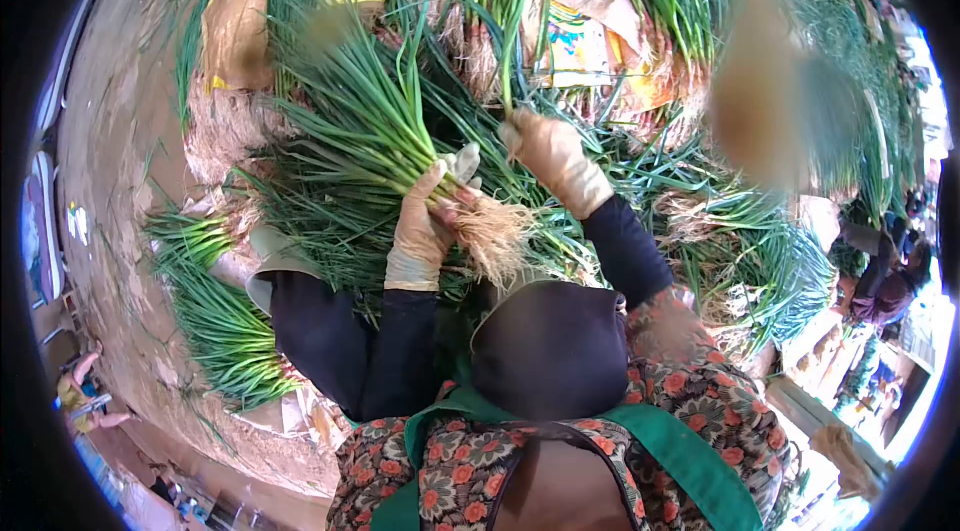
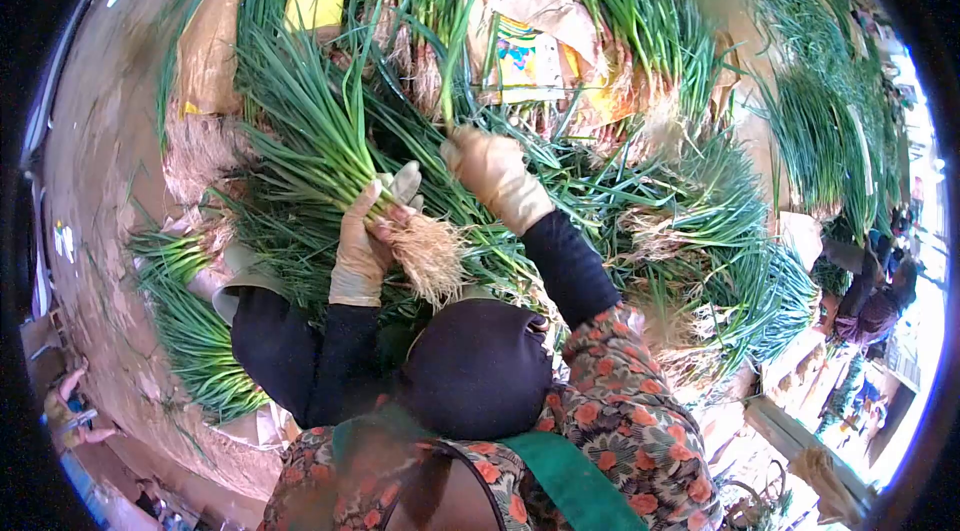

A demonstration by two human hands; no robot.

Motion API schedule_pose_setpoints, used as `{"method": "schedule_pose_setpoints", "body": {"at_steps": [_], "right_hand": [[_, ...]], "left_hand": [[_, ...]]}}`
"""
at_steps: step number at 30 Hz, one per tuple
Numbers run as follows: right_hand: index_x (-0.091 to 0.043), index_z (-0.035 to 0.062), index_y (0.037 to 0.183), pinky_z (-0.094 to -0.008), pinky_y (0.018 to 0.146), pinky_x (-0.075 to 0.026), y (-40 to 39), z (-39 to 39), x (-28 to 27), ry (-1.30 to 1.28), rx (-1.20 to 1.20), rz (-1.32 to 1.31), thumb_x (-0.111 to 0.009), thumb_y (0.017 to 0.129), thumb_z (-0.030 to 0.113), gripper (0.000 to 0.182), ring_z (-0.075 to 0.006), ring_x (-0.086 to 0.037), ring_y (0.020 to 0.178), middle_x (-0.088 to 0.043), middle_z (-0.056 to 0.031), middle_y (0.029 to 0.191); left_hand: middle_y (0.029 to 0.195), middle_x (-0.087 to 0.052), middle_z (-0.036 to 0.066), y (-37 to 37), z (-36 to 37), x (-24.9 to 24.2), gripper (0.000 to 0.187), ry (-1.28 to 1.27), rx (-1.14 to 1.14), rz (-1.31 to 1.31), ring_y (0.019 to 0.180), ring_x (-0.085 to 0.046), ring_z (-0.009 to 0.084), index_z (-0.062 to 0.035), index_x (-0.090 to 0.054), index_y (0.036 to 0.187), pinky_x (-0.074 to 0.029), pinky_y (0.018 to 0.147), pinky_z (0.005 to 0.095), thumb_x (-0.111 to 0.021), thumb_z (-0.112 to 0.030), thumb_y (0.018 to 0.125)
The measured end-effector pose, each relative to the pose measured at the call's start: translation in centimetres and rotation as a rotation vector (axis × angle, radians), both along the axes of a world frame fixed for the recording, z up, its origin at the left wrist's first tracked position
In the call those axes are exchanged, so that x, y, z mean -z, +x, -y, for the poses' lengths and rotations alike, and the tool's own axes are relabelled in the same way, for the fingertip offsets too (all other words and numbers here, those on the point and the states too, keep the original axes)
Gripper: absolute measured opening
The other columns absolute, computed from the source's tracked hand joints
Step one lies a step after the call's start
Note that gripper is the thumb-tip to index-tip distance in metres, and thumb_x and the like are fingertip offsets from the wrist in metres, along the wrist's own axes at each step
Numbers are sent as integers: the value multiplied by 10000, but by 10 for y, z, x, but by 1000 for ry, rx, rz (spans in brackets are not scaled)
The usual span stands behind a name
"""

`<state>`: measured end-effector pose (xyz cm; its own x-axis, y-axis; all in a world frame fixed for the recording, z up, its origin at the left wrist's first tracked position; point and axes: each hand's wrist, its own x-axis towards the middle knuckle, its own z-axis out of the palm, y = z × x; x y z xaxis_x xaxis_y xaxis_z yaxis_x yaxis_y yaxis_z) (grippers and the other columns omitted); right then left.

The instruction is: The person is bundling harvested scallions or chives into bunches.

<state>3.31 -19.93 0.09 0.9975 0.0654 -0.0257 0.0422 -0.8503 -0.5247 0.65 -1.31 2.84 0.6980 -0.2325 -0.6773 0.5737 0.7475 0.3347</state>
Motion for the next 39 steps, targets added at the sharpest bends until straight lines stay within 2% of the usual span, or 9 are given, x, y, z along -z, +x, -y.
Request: {"method": "schedule_pose_setpoints", "body": {"at_steps": [5, 7, 9, 13, 14, 21, 28, 32, 39], "right_hand": [[-613, 108, 1005, -383, 649, -491, -38, -18, 12, 402, -336, -584, -571, 818, 232, 229, -318, -627, 754, -631, -168, 808], [-598, 85, 1003, -322, 622, -471, -23, 2, 39, 335, -583, -52, -562, 862, 247, 218, -249, -608, 707, -618, -130, 795], [-573, 52, 1062, -233, 562, -424, -6, -11, 11, 935, 42, -592, -466, 942, 327, 319, -74, -493, 612, -541, -8, 766], [-585, 46, 983, -225, 485, -407, 16, -44, 16, 1620, -21, -916, -508, 921, 329, 300, -93, -461, 514, -491, 34, 634], [-516, 108, 720, -246, 448, -390, 16, -54, 10, 1586, 153, -890, -521, 914, 307, 278, -113, -438, 451, -488, 15, 564], [-549, 105, 767, -206, 371, -284, 24, -51, 31, 1783, 255, -983, -507, 916, 351, 291, -74, -356, 397, -445, 36, 540], [-594, 53, 804, -239, 414, -324, 17, -48, 90, 852, 206, -331, -551, 887, 271, 238, -91, -413, 460, -485, 14, 580], [-542, 44, 981, -214, 428, -309, 27, -34, 36, 1595, 327, -805, -489, 889, 488, 457, -86, -368, 467, -415, 29, 576], [-586, 17, 1013, -335, 516, -476, 8, -34, 75, 831, 11, -540, -544, 884, 245, 265, -228, -590, 564, -594, -94, 693]], "left_hand": [[806, -620, 114, -6, -6, 24, 285, 8, 150, 5, 630, -602, 200, -27, -569, 1015, -532, 590, 325, -617, -232, 822], [714, -612, 106, -5, 5, 11, 307, 93, 0, 5, 607, -600, 198, -5, -570, 963, -530, 572, 331, -614, -274, 821], [701, -610, 108, -6, -8, 22, 276, 20, 111, 6, 580, -590, 188, 0, -576, 906, -526, 541, 329, -620, -256, 811], [691, -609, 113, -7, -11, 25, 266, -62, 103, -36, 550, -573, 177, 6, -574, 883, -518, 510, 310, -632, -239, 797], [691, -607, 113, -7, -13, 20, 268, -54, 120, 18, 548, -571, 177, 5, -570, 888, -516, 507, 310, -633, -238, 796], [751, -599, 115, -9, -20, 33, 251, -148, 176, -7, 558, -541, 169, -6, -559, 977, -485, 512, 291, -603, -198, 822], [824, -596, 117, -7, -27, 51, 253, -515, 225, 72, 649, -543, 185, -18, -559, 994, -490, 626, 321, -578, -214, 837], [774, -611, 85, -10, -16, 27, 329, -3, 242, -21, 497, -540, 133, -19, -569, 1074, -473, 480, 242, -620, -210, 811], [840, -618, 138, -11, -16, 39, 347, 33, 180, 109, 637, -612, 214, -9, -527, 1088, -521, 565, 287, -623, -189, 808]]}}
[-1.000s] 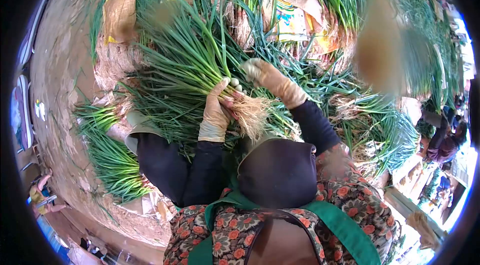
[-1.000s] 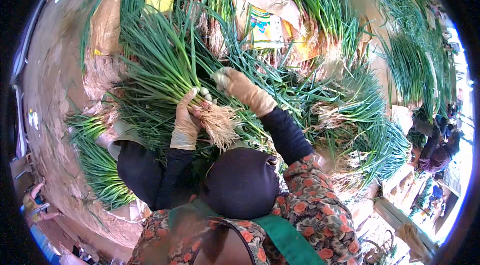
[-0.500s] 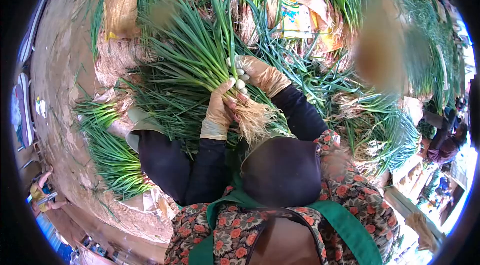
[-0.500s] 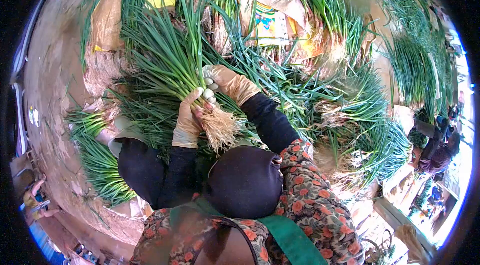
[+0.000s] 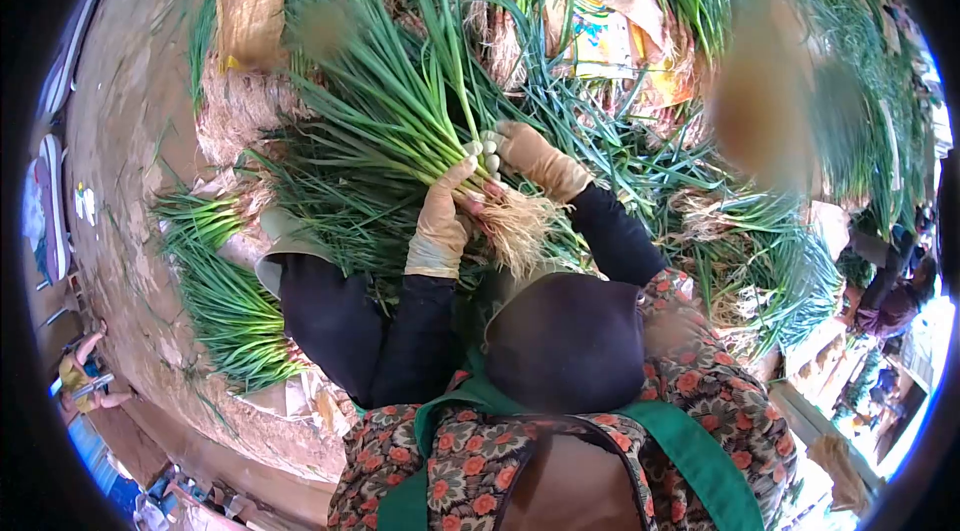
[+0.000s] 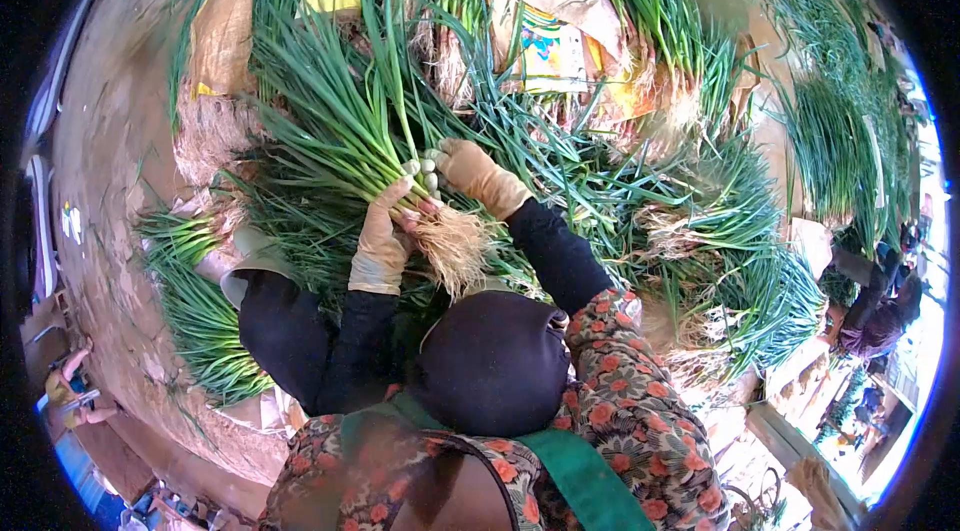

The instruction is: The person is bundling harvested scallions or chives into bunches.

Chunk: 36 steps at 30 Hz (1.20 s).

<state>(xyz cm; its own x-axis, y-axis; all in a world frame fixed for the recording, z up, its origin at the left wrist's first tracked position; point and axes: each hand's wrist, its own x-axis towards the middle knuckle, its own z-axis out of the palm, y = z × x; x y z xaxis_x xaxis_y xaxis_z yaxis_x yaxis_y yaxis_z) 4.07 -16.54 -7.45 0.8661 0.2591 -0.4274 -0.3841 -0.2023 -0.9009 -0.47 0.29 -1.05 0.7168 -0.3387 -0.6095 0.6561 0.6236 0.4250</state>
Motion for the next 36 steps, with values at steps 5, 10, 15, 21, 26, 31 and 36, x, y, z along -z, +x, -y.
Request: {"method": "schedule_pose_setpoints", "body": {"at_steps": [5, 10, 15, 21, 26, 31, 36], "right_hand": [[-567, 30, 893, -459, 680, -471, -2, 25, -20, -913, -64, 270, -538, 845, 290, 266, -361, -610, 803, -621, -212, 804], [-568, 38, 1020, -442, 762, -449, -20, 47, -67, -765, -364, 211, -451, 901, 421, 418, -374, -592, 889, -621, -220, 877], [-568, 69, 1129, -384, 836, -460, -7, 29, -98, -545, -246, 359, -549, 882, 300, 339, -319, -594, 971, -626, -176, 1006], [-516, 40, 1217, -313, 935, -411, 8, -77, -177, 315, -393, 558, -527, 919, 255, 368, -191, -534, 1089, -582, -110, 1166], [-517, 32, 1221, -278, 898, -413, -25, -148, -205, 853, -878, 415, -493, 940, 261, 363, -132, -527, 984, -592, -57, 1124], [-625, 73, 862, -339, 748, -444, -6, -100, -183, 334, -817, 346, -453, 933, 363, 344, -180, -559, 781, -620, -50, 798], [-553, 91, 1126, -398, 874, -426, 24, -107, -177, -700, -650, 999, -606, 809, 276, 371, -321, -551, 1006, -586, -123, 1055]], "left_hand": [[845, -592, 38, 0, -6, -16, 232, -449, -98, 219, 768, -577, 140, -39, -519, 1036, -471, 779, 333, -579, -138, 834], [836, -584, 43, 2, -65, -74, 266, -997, -190, 276, 812, -600, 170, -44, -513, 1063, -489, 791, 388, -592, -138, 827], [827, -593, 40, -9, -109, -126, 260, -1155, -133, 544, 800, -612, 165, -45, -502, 1068, -486, 787, 369, -570, -144, 838], [816, -605, 35, -27, -129, -160, 253, -1214, -77, 722, 785, -627, 159, -46, -489, 1074, -482, 783, 346, -544, -151, 851], [806, -615, 32, -30, -132, -165, 248, -1256, -50, 773, 773, -639, 154, -47, -477, 1080, -479, 779, 327, -523, -156, 862], [797, -625, 28, -29, -143, -161, 244, -1296, -78, 786, 761, -651, 149, -47, -466, 1085, -476, 775, 308, -501, -162, 873], [814, -635, 45, -24, -139, -154, 200, -1336, 4, 773, 771, -660, 173, -53, -476, 1034, -477, 785, 327, -489, -171, 873]]}}
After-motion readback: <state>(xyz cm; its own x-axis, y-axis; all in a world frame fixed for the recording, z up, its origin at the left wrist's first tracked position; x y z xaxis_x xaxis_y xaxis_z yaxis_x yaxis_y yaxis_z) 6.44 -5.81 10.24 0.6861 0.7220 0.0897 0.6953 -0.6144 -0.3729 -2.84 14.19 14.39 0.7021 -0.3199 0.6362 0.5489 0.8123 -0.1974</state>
